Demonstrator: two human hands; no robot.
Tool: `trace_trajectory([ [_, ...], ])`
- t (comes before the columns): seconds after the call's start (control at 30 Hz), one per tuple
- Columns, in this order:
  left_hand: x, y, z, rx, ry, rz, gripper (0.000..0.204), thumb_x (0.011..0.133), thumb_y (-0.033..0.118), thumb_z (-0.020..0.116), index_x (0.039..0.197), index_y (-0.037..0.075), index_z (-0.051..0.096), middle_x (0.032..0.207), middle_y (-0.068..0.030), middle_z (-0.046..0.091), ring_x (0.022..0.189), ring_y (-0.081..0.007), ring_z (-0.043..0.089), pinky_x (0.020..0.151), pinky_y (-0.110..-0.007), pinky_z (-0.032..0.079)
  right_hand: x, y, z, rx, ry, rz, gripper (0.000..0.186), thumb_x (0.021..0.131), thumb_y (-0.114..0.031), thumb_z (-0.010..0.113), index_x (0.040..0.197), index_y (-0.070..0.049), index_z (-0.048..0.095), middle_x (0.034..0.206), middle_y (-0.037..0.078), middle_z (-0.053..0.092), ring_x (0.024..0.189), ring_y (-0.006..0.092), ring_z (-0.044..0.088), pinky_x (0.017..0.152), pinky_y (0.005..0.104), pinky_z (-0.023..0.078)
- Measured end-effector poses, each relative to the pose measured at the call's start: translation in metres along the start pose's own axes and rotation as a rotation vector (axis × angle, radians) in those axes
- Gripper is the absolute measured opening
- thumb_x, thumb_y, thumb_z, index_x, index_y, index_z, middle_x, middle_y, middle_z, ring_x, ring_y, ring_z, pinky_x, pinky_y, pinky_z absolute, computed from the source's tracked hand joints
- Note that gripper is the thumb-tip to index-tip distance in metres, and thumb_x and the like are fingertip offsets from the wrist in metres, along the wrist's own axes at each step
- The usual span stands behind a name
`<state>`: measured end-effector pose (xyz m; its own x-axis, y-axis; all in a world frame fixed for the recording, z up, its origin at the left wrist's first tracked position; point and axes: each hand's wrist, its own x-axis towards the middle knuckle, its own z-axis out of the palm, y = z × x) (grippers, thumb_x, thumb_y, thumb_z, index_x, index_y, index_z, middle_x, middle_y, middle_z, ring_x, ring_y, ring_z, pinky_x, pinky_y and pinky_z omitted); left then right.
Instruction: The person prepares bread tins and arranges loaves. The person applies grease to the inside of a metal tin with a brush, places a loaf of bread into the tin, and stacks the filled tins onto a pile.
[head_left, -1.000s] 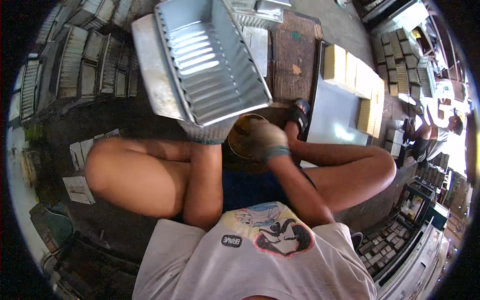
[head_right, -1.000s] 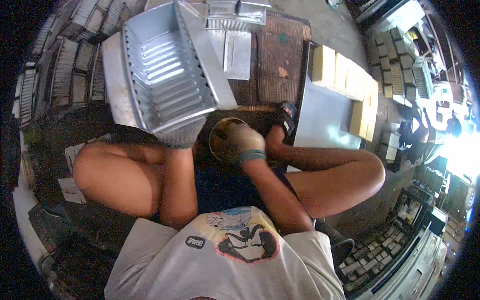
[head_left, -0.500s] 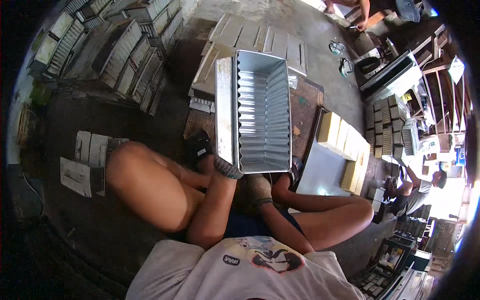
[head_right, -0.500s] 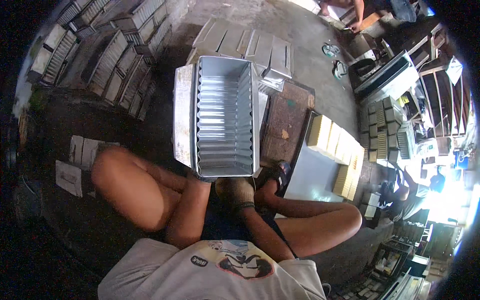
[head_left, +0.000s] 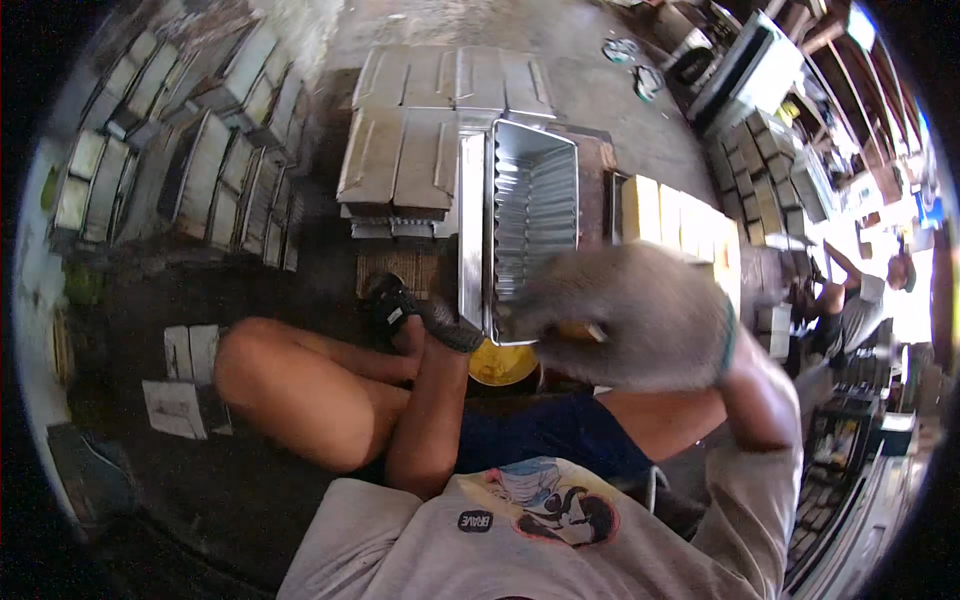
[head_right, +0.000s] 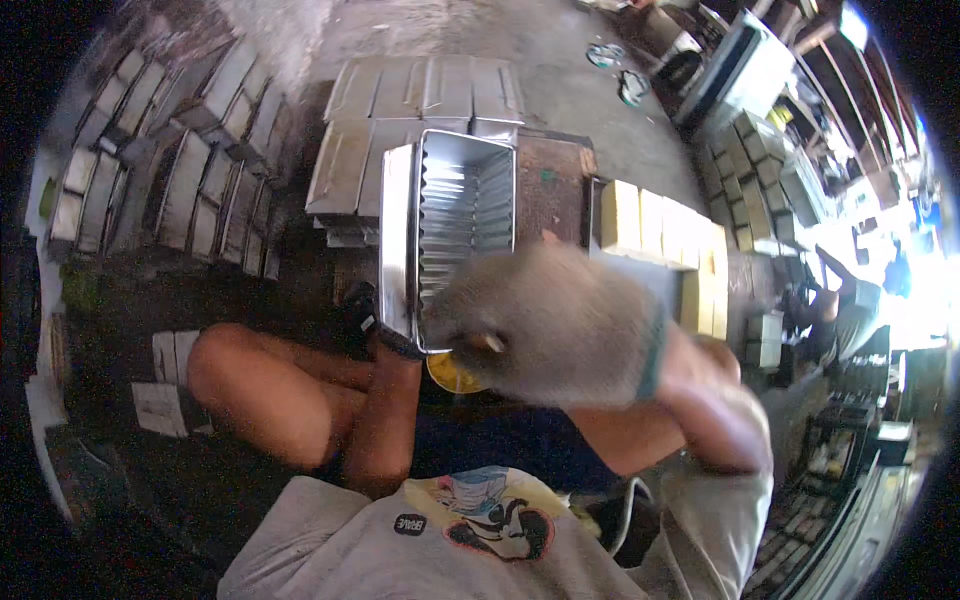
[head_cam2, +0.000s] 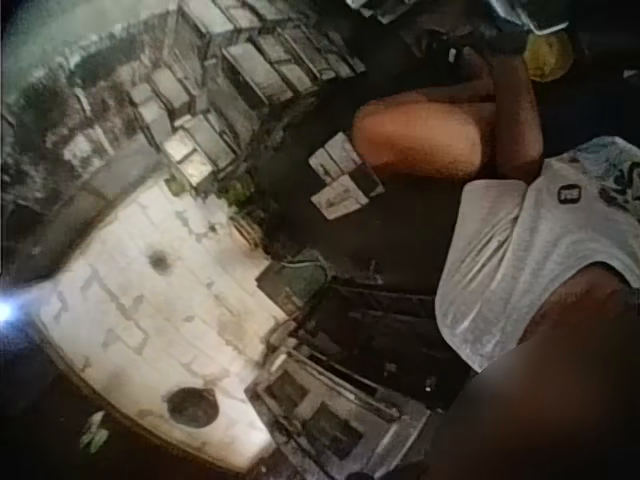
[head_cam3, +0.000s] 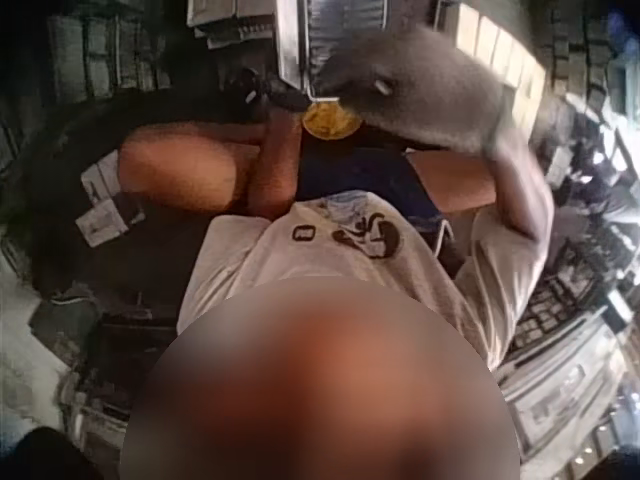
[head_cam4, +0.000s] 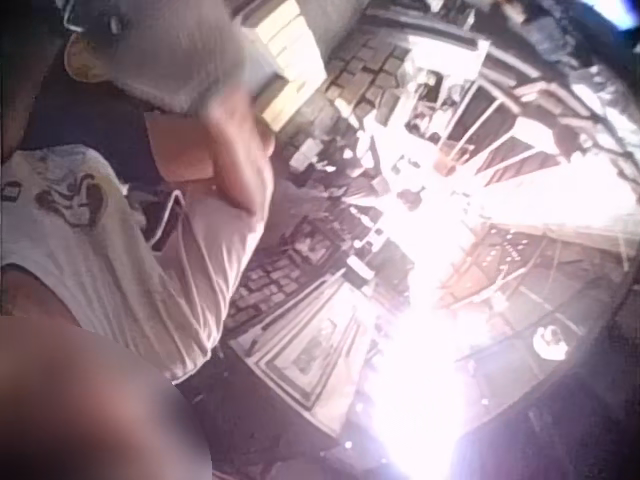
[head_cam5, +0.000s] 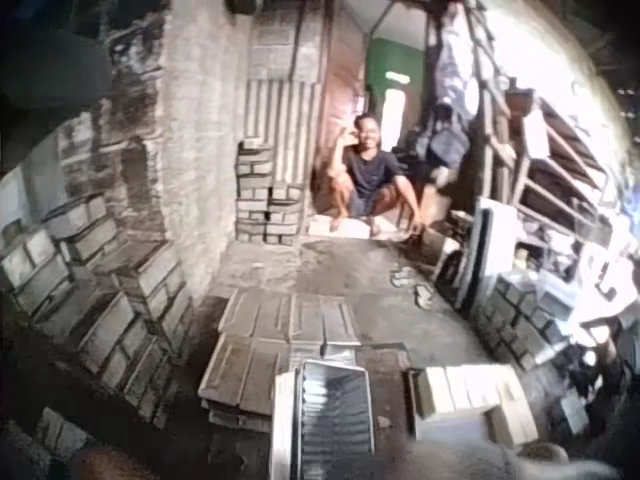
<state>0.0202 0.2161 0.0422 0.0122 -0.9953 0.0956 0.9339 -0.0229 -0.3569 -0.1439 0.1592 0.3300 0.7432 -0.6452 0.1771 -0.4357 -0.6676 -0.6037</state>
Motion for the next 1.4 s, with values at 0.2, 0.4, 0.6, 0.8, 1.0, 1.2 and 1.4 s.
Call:
trace_trajectory([
  [0.2,-0.006,-0.005,0.011,0.375,0.018,-0.122,0.036,0.111,0.032,0.051,0.131,0.005,0.065,0.116,-0.0106,0.074,0.101,-0.0232,0.073,0.087,-0.039,0.063,0.013,0.01,0.004,-0.304,-0.431,-0.225,0.031,0.092,-0.021,0.068,0.121,-0.012,0.073,0.103,0.014,0.076,0.091,0.0312,0.076,0.078,0.0421,0.064],
  [0.4,-0.003,0.01,0.009,0.634,0.062,-0.015,0.038,0.111,0.03,0.053,0.14,0.006,0.06,0.122,-0.0064,0.07,0.106,-0.0193,0.069,0.091,-0.037,0.06,0.029,0.005,0.014,-0.549,-0.27,-0.227,0.02,0.088,-0.016,0.07,0.106,-0.008,0.075,0.092,0.013,0.076,0.084,0.0314,0.076,0.075,0.0428,0.062],
  [0.6,0.003,0.01,-0.009,0.193,-0.018,0.012,0.044,0.109,0.033,0.051,0.138,0.001,0.059,0.133,-0.0177,0.068,0.112,-0.0319,0.07,0.1,-0.05,0.059,0.043,0.068,0.012,0.377,-0.126,0.21,0.027,0.091,-0.019,0.07,0.114,-0.006,0.072,0.105,0.01,0.074,0.097,0.0248,0.073,0.084,0.0356,0.061],
  [0.8,0.003,0.004,-0.02,0.084,0.093,-0.043,0.042,0.107,0.037,0.054,0.132,0.004,0.062,0.116,-0.0121,0.071,0.096,-0.0252,0.071,0.085,-0.043,0.061,0.003,0.08,0.025,0.149,-0.112,-0.142,0.017,0.096,-0.016,0.074,0.11,-0.006,0.072,0.117,0.007,0.072,0.106,0.0204,0.072,0.094,0.0375,0.059],
  [1.0,0.002,0.019,-0.007,0.087,0.157,-0.088,0.041,0.106,0.037,0.055,0.131,0.005,0.062,0.113,-0.0103,0.071,0.094,-0.0234,0.07,0.081,-0.04,0.061,0.018,0.074,0.034,0.231,0.028,-0.018,0.031,0.095,-0.015,0.074,0.123,-0.003,0.066,0.098,0.01,0.075,0.082,0.0214,0.074,0.075,0.0325,0.062],
  [1.2,-0.001,0.024,-0.02,0.174,0.068,-0.023,0.049,0.111,0.037,0.043,0.146,0.004,0.054,0.143,-0.0182,0.061,0.125,-0.0335,0.063,0.105,-0.053,0.054,0.018,0.038,0.04,-0.359,0.037,-0.34,0.024,0.085,-0.019,0.07,0.107,-0.009,0.069,0.094,0.013,0.07,0.085,0.0332,0.072,0.074,0.0443,0.059],
  [1.4,0.012,0.007,0.019,0.185,0.091,-0.022,0.051,0.11,0.041,0.042,0.142,0.004,0.058,0.129,-0.019,0.069,0.112,-0.0335,0.071,0.098,-0.054,0.058,0.024,0.04,0.023,-0.143,-0.012,-0.308,0.021,0.086,-0.021,0.071,0.103,-0.01,0.073,0.096,0.016,0.071,0.087,0.0376,0.072,0.077,0.0464,0.059],
])
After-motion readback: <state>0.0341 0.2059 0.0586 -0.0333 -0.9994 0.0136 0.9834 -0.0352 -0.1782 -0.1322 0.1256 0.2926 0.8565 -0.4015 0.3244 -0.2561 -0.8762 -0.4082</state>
